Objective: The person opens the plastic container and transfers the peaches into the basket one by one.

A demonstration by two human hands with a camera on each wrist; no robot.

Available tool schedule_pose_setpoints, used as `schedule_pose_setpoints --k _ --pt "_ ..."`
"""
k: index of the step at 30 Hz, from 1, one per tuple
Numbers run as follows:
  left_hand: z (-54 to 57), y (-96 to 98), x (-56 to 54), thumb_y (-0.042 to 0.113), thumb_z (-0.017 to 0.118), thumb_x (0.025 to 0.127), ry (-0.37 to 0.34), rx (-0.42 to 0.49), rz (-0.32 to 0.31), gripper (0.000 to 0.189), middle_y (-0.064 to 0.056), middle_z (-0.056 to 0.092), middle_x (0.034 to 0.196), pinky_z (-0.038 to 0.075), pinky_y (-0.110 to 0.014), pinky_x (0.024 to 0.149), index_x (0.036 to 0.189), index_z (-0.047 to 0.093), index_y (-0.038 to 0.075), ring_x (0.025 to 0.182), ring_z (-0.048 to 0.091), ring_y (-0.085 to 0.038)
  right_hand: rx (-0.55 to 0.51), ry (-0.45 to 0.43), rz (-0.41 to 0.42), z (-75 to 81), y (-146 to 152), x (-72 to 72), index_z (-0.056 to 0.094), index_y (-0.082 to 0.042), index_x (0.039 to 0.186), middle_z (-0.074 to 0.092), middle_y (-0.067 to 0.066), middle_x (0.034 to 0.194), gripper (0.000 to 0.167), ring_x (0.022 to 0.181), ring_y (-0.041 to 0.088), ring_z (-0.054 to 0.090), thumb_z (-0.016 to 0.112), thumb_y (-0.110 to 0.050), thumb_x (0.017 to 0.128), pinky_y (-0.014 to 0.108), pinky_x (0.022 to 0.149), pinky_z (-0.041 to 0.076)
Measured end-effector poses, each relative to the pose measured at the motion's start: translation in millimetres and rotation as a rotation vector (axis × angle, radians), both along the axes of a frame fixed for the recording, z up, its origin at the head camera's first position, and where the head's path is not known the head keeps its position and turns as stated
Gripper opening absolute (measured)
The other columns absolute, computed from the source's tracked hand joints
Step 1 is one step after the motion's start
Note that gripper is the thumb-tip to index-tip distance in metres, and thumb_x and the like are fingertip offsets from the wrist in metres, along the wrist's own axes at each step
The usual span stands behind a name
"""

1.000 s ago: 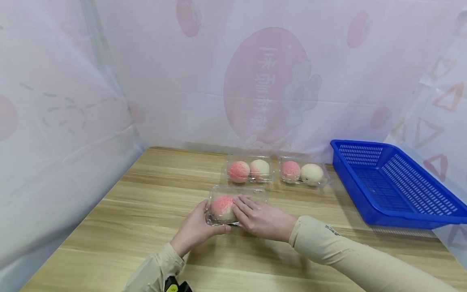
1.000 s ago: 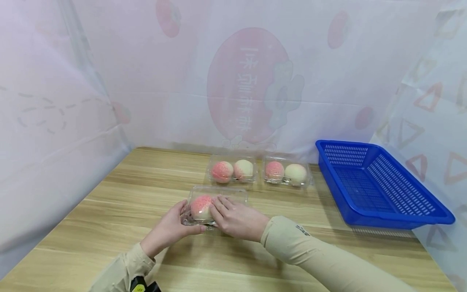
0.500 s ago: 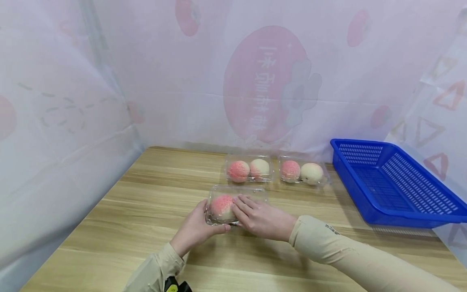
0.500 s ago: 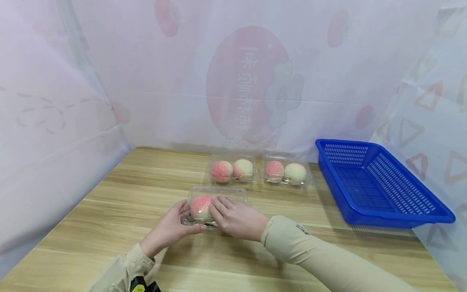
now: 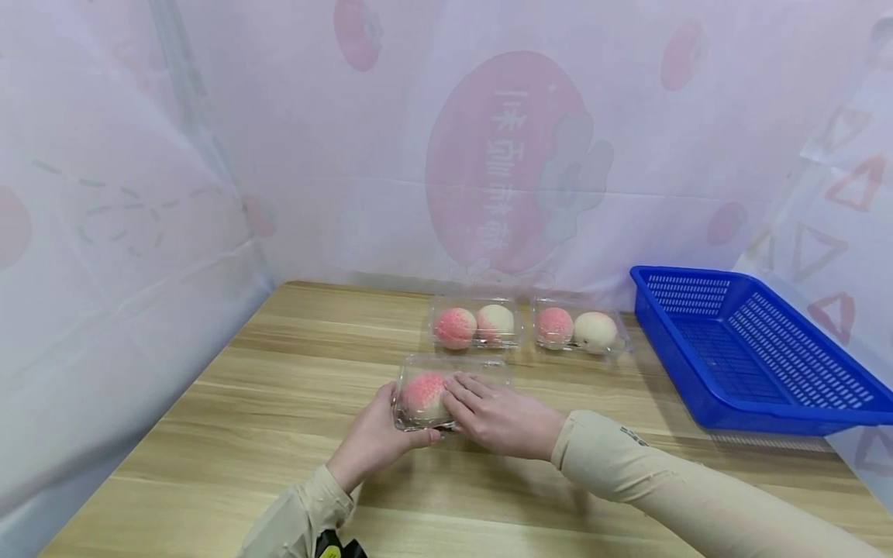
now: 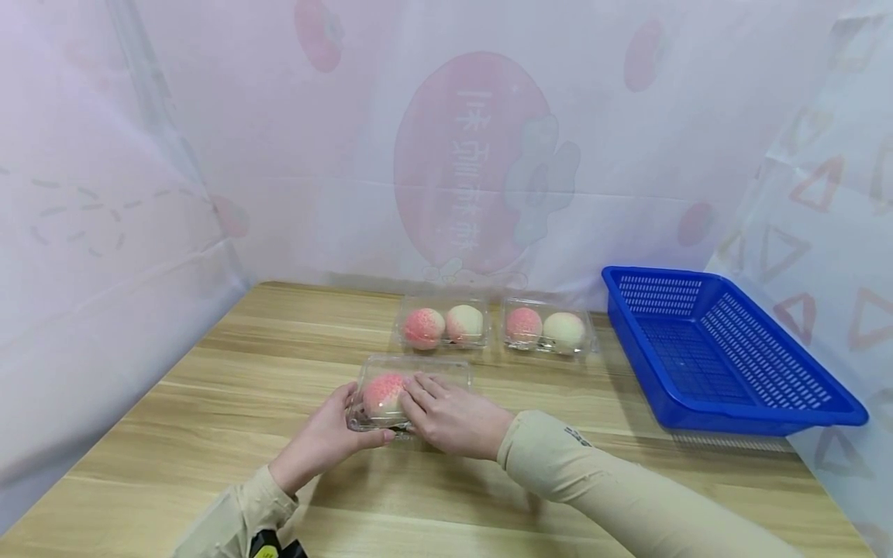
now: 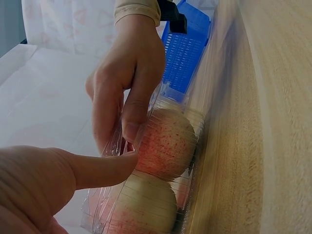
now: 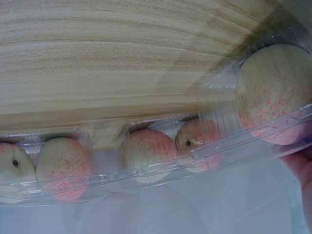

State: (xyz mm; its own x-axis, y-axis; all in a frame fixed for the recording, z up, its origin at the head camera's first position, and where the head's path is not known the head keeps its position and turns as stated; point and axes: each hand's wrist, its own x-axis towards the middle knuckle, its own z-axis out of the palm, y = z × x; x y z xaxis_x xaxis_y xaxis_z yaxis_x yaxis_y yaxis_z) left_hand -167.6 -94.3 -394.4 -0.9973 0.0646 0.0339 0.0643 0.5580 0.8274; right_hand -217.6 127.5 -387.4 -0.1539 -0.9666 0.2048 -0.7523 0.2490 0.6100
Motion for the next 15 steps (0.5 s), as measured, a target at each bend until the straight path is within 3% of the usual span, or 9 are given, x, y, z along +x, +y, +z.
schedule_pose_setpoints --k 15 --pt "-0.1 1.4 -0.8 0.028 0.092 0.067 -0.011 -0.004 0.003 0.104 -0.034 0.051 0.132 0.040 -0.057 0.101 0.141 0.033 -0.014 0.121 0.050 -0.045 -0.018 -0.039 -0.009 -1.1 0.9 -0.3 0.053 0.007 0.130 0.058 0.025 0.128 0.045 0.119 0.038 0.057 0.055 -0.028 0.101 0.043 0.102 0.044"
